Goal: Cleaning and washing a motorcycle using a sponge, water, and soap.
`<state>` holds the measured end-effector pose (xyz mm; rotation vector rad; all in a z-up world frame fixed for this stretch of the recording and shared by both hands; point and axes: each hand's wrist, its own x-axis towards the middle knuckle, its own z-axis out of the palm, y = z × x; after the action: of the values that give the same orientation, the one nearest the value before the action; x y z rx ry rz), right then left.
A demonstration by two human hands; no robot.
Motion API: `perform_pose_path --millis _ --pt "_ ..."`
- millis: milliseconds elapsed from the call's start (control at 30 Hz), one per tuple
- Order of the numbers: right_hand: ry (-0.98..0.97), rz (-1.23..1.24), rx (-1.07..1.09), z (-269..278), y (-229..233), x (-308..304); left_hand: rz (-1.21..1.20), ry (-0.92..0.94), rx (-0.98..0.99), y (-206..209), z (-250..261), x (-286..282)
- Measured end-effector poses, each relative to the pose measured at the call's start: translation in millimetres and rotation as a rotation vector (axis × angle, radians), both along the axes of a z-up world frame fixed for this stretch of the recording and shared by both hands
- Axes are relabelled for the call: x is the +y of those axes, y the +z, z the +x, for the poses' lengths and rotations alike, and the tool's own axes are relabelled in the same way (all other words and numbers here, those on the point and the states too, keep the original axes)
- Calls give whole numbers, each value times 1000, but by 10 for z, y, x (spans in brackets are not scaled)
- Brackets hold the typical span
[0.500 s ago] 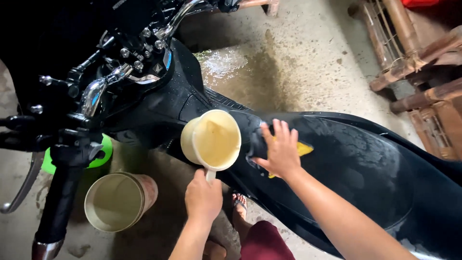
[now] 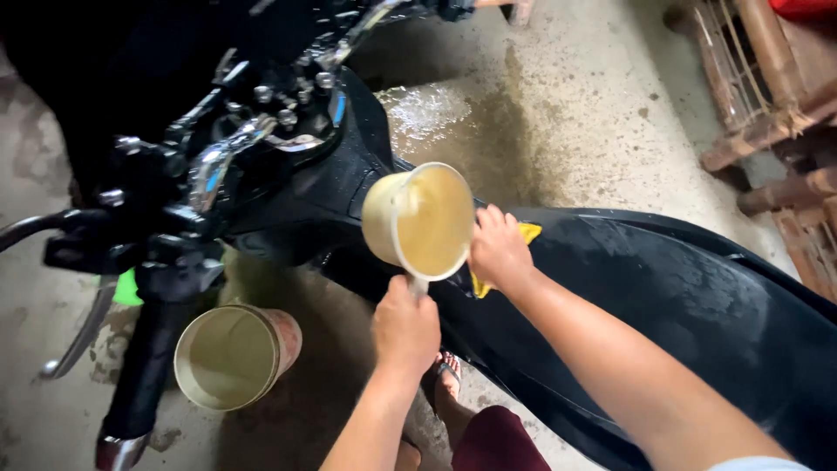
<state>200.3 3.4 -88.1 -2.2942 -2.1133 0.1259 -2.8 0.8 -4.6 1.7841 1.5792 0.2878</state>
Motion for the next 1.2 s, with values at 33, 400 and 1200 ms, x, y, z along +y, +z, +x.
perform_pose_path --millis 33,400,1200 --pt "90 11 -33 19 -25 -38 -51 42 -55 25 -20 -8" --pt "-363 -219 834 394 -196 188 -458 360 -320 -4 -724 -89" --pt "-701 257 2374 -317 -410 274 -394 518 -285 -98 -1586 -137"
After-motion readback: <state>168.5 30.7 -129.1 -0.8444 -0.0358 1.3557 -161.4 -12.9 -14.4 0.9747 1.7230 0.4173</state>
